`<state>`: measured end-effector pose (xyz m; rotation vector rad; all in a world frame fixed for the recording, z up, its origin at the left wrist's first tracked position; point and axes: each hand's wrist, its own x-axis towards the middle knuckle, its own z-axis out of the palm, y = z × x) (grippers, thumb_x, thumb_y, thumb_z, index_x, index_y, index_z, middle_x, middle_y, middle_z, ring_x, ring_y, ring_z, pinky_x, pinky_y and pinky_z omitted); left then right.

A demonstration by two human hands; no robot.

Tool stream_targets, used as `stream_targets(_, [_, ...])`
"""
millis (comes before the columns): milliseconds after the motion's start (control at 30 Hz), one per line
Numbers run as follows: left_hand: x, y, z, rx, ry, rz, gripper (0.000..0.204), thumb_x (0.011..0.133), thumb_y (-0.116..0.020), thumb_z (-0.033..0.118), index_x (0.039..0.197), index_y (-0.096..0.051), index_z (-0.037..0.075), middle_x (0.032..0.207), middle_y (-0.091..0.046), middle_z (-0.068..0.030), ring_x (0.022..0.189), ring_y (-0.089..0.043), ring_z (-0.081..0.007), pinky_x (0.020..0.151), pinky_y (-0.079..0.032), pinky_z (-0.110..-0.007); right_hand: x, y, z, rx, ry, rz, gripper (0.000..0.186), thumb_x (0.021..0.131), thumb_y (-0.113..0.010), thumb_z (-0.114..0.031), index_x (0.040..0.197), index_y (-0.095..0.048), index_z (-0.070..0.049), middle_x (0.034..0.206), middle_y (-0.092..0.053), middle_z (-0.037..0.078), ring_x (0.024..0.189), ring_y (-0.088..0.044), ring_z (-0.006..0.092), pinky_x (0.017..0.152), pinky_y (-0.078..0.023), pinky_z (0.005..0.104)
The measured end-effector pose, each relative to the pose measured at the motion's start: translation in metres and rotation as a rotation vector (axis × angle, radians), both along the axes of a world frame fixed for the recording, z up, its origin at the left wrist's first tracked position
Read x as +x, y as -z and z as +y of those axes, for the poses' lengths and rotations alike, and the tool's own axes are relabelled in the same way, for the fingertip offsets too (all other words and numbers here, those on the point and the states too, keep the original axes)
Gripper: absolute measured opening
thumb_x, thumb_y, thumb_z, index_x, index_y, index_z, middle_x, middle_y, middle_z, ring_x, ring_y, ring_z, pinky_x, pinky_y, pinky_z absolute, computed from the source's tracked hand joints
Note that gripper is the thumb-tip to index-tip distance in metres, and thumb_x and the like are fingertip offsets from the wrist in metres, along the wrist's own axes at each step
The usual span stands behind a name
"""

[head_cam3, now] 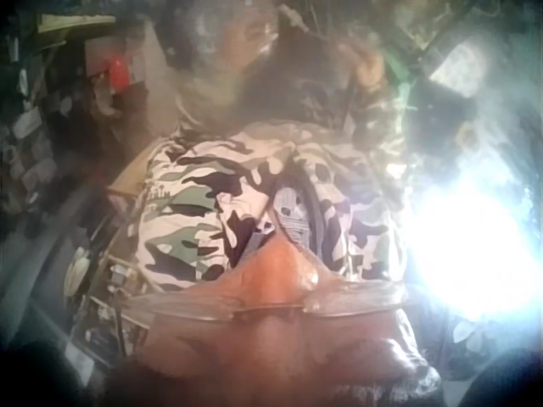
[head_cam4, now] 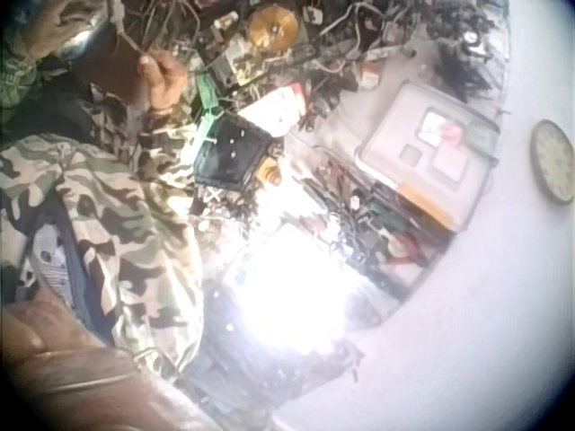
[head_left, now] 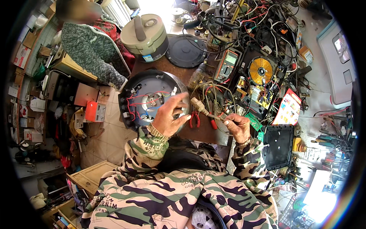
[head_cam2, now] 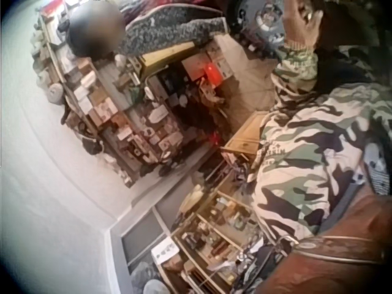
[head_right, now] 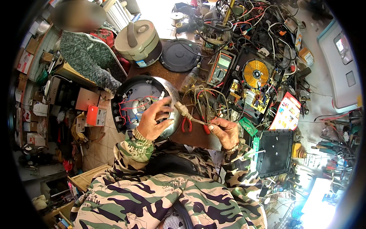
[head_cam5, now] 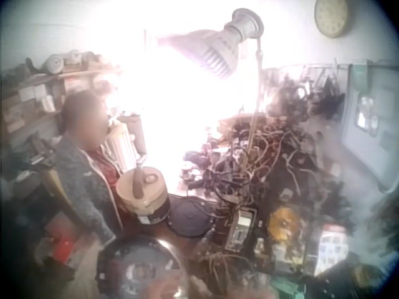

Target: The person repairs a round electric appliance by manipulating internal wires, using pliers and a heat gun, and reattaching the base. They then hand the finished unit to a woman standing nearby.

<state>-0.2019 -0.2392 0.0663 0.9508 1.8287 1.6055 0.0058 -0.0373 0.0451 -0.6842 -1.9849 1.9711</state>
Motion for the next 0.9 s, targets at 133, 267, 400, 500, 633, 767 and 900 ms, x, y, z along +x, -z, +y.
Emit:
stream_targets(133, [-0.009, 0.02, -0.002, 0.095, 0.155, -0.124, 0.046, 0.089, -0.063, -0.01, 0.133, -0.053, -0.002, 0.126, -0.059, -0.0124, 0.105, -0.066, -0.0187, 0.092, -0.055, -0.031, -0.006, 0.007, 0.008, -0.047, -0.119, -0.025, 0.021, 0.093, -0.073, -0.023, 0.09, -0.072, -0.001, 0.08, -0.066, 0.001, 0.075, -0.056, 0.0098, 0.069, -0.045, 0.0275])
stream_targets(267, [-0.01, 0.011, -0.007, 0.15, 0.164, -0.21, 0.023, 0.093, -0.06, -0.007, 0.116, -0.058, -0.005, 0.105, -0.067, -0.0099, 0.099, -0.068, -0.0172, 0.089, -0.055, -0.029, -0.017, 0.002, 0.005, 0.087, -0.162, -0.089, 0.022, 0.093, -0.072, -0.021, 0.088, -0.069, 0.001, 0.079, -0.063, 0.005, 0.074, -0.057, 0.0145, 0.069, -0.045, 0.029])
stream_targets(400, [-0.001, -0.005, -0.006, -0.065, 0.039, -0.013, 0.016, 0.089, -0.071, 0.005, 0.101, -0.066, -0.004, 0.09, -0.067, -0.0104, 0.075, -0.07, -0.0138, 0.063, -0.054, -0.027, -0.049, -0.02, -0.02, 0.491, -0.251, 0.092, 0.043, 0.082, -0.079, -0.017, 0.12, -0.064, -0.002, 0.1, -0.066, 0.016, 0.086, -0.067, 0.0309, 0.075, -0.052, 0.0371])
stream_targets(500, [0.003, -0.01, 0.0, -0.091, -0.079, 0.102, 0.019, 0.089, -0.074, 0.007, 0.103, -0.067, -0.003, 0.088, -0.068, -0.008, 0.071, -0.065, -0.0081, 0.061, -0.05, -0.024, -0.074, -0.016, -0.041, 0.52, -0.215, 0.117, 0.029, 0.086, -0.075, -0.01, 0.111, -0.066, 0.0, 0.09, -0.066, 0.015, 0.079, -0.066, 0.0287, 0.069, -0.051, 0.0379])
stream_targets(633, [-0.032, -0.005, -0.021, -0.143, -0.188, 0.482, 0.046, 0.077, -0.084, 0.015, 0.116, -0.064, -0.001, 0.099, -0.069, -0.0144, 0.086, -0.069, -0.0232, 0.075, -0.055, -0.033, -0.103, -0.013, -0.031, 0.404, -0.227, 0.089, 0.023, 0.089, -0.071, -0.01, 0.108, -0.067, 0.004, 0.084, -0.066, 0.013, 0.073, -0.065, 0.0247, 0.067, -0.049, 0.0343])
stream_targets(767, [-0.082, -0.018, -0.033, -0.424, -0.07, 0.895, 0.06, 0.07, -0.084, 0.023, 0.122, -0.062, 0.002, 0.128, -0.06, -0.0157, 0.122, -0.054, -0.0346, 0.104, -0.044, -0.045, -0.13, 0.034, 0.018, 0.213, -0.228, -0.06, 0.029, 0.093, -0.066, -0.019, 0.107, -0.068, 0.007, 0.086, -0.07, 0.01, 0.082, -0.063, 0.0136, 0.072, -0.05, 0.0316])
stream_targets(900, [-0.095, -0.006, -0.01, -0.465, 0.076, 0.918, 0.056, 0.07, -0.084, 0.025, 0.118, -0.064, 0.005, 0.126, -0.061, -0.0134, 0.122, -0.053, -0.0327, 0.103, -0.044, -0.045, -0.154, 0.04, 0.033, 0.028, -0.374, -0.171, 0.029, 0.093, -0.066, -0.022, 0.101, -0.07, 0.006, 0.081, -0.067, 0.003, 0.076, -0.058, 0.0105, 0.069, -0.047, 0.029])
